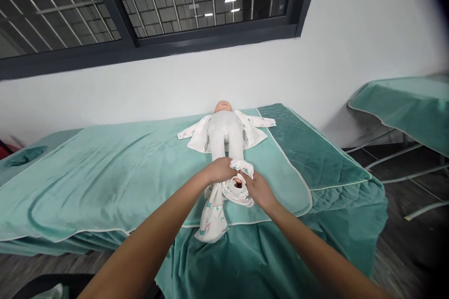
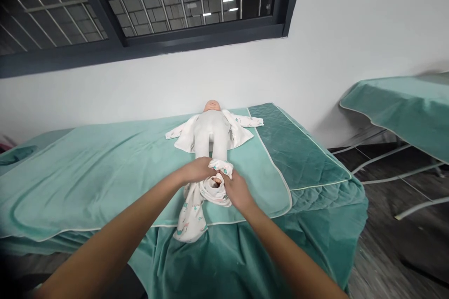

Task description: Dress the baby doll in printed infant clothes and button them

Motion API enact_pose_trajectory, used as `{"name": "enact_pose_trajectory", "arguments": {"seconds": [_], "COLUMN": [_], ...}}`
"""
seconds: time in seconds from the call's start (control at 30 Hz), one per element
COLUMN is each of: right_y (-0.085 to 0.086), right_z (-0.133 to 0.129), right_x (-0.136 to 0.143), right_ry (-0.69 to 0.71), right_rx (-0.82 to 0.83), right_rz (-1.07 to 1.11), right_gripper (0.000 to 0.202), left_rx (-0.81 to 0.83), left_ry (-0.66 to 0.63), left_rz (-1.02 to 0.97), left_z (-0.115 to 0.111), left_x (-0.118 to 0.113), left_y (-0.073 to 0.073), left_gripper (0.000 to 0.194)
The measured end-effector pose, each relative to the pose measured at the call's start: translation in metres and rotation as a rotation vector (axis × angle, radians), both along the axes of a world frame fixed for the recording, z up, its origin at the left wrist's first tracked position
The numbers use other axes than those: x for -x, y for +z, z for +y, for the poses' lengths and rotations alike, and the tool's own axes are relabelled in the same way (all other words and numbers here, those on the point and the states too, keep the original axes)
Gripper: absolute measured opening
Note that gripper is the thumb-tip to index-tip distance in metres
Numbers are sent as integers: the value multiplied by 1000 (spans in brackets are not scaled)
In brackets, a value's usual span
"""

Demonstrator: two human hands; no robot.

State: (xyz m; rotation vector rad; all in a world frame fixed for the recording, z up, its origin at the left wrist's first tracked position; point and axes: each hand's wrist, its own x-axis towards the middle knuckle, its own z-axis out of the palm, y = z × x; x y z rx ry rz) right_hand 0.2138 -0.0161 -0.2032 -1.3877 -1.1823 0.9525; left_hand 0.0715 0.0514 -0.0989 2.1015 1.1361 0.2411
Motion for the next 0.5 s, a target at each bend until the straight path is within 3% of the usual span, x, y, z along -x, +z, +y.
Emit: {"name": "enact_pose_trajectory", "arguments": {"seconds": [0.13,0.27,0.5], "right_y": [-2,-4,-2], "right_z": [-3,-1,7], "right_x": [-5,-9,-9], "right_ry": [-15,1,-146], "right_rx": [-131,-203,-222], "right_rz": [-76,36,254], "right_gripper": [34,35,33], "left_rx": [75,136,610], "left_ry": [-27,-18,-109], "left_rz": [-46,-100,-477], "left_z": [-9,-14,-7], "left_x": [4,3,14], "left_y": [11,19,14], "left_gripper": [16,26,51]}}
